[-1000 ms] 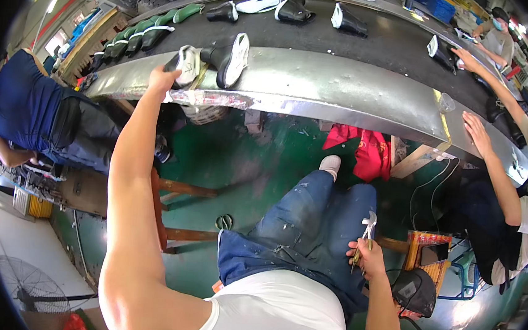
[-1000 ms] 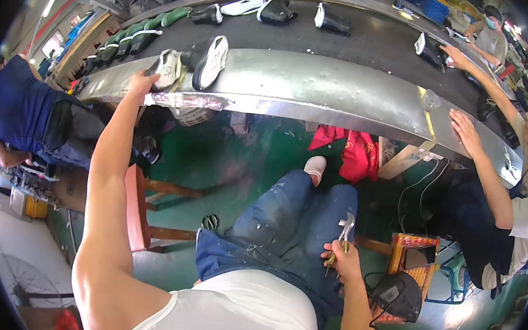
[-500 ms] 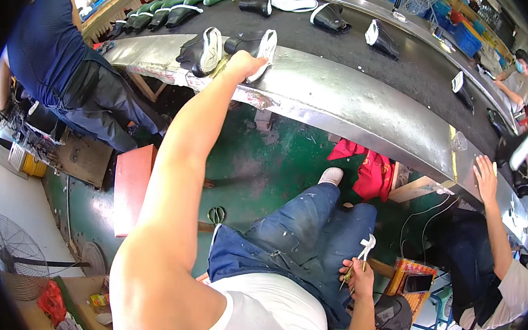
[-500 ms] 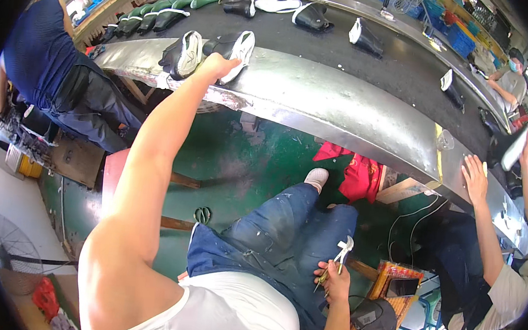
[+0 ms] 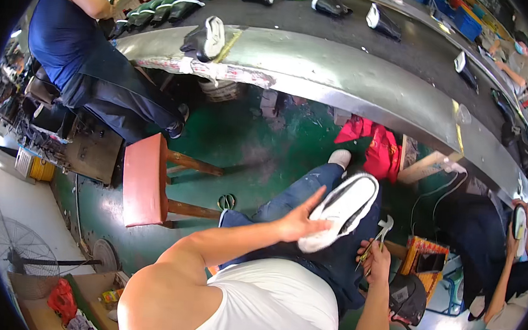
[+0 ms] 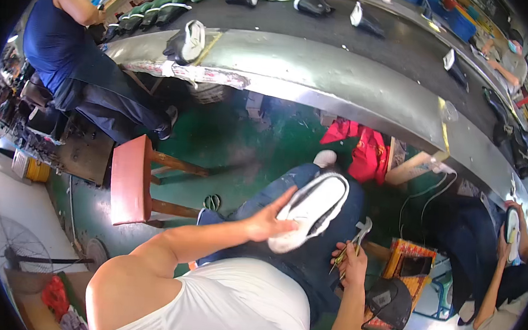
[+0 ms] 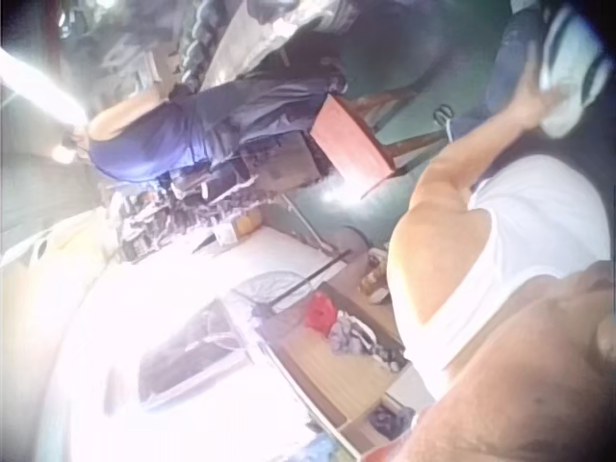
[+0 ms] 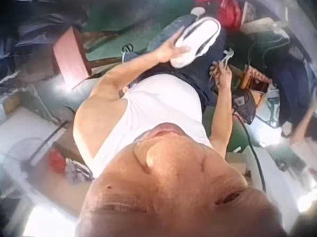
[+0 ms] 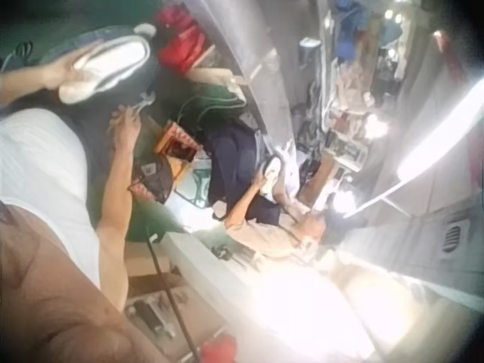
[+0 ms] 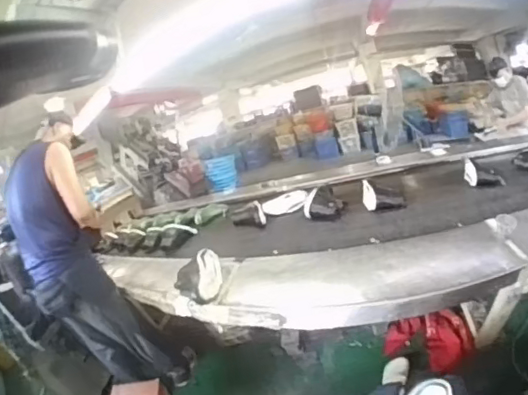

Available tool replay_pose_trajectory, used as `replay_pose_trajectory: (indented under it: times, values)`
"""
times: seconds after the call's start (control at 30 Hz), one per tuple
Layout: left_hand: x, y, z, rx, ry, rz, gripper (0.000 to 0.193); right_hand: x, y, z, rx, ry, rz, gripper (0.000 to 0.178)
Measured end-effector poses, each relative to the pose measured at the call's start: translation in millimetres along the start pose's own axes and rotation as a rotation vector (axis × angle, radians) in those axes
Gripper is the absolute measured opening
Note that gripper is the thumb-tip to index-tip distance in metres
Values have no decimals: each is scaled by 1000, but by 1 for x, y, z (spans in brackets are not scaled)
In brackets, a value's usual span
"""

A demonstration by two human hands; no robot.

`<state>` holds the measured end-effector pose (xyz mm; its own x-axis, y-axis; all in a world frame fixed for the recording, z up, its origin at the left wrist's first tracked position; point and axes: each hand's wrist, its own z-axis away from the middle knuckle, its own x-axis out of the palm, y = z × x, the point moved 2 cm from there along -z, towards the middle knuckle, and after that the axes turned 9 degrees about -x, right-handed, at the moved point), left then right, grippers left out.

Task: Manually assemble and last shoes using pliers and other hand tools.

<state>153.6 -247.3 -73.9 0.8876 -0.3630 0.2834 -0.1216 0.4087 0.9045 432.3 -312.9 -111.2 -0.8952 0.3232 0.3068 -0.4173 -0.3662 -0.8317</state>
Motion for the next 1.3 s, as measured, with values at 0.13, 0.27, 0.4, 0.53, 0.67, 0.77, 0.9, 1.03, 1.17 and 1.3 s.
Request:
replay_pose_trajectory:
  times: [0.13, 0.27, 0.4, 0.53, 0.67, 0.77, 0.9, 1.03, 1.17, 1.3]
  values:
    - [27, -18, -6, -315, -58, -937, 97, 2, -19, 19, -23, -4, -5, 29]
    - [33, 57, -46, -264, -128, -1293, 87, 9, -35, 44, -119, -59, -78, 35]
    - [48, 7, -135, -56, -131, -927, 96, 11, -17, 60, -31, -25, 215, 25]
    - [67, 11, -149, -465, -275, -777, 70, 15, -22, 80, -103, -78, 530, 25]
    - [36, 28, -109, -61, -368, -584, 61, 38, -50, 100, -102, -201, 628, 30]
    - [20, 48, -70, 160, -357, -488, 69, 53, -48, 106, -198, -274, 597, 34]
    - [11, 59, -39, 339, -306, -518, 80, 66, -52, 103, -67, -427, 551, 38]
    - [1, 61, -27, 398, -279, -507, 76, 81, -61, 100, -21, -493, 554, 38]
    - [-5, 69, -16, 324, -243, -692, 65, 98, -76, 100, 98, -477, 126, 30]
    - [-10, 65, -15, 319, -170, -712, 53, 102, -79, 88, 401, -471, 4, 22]
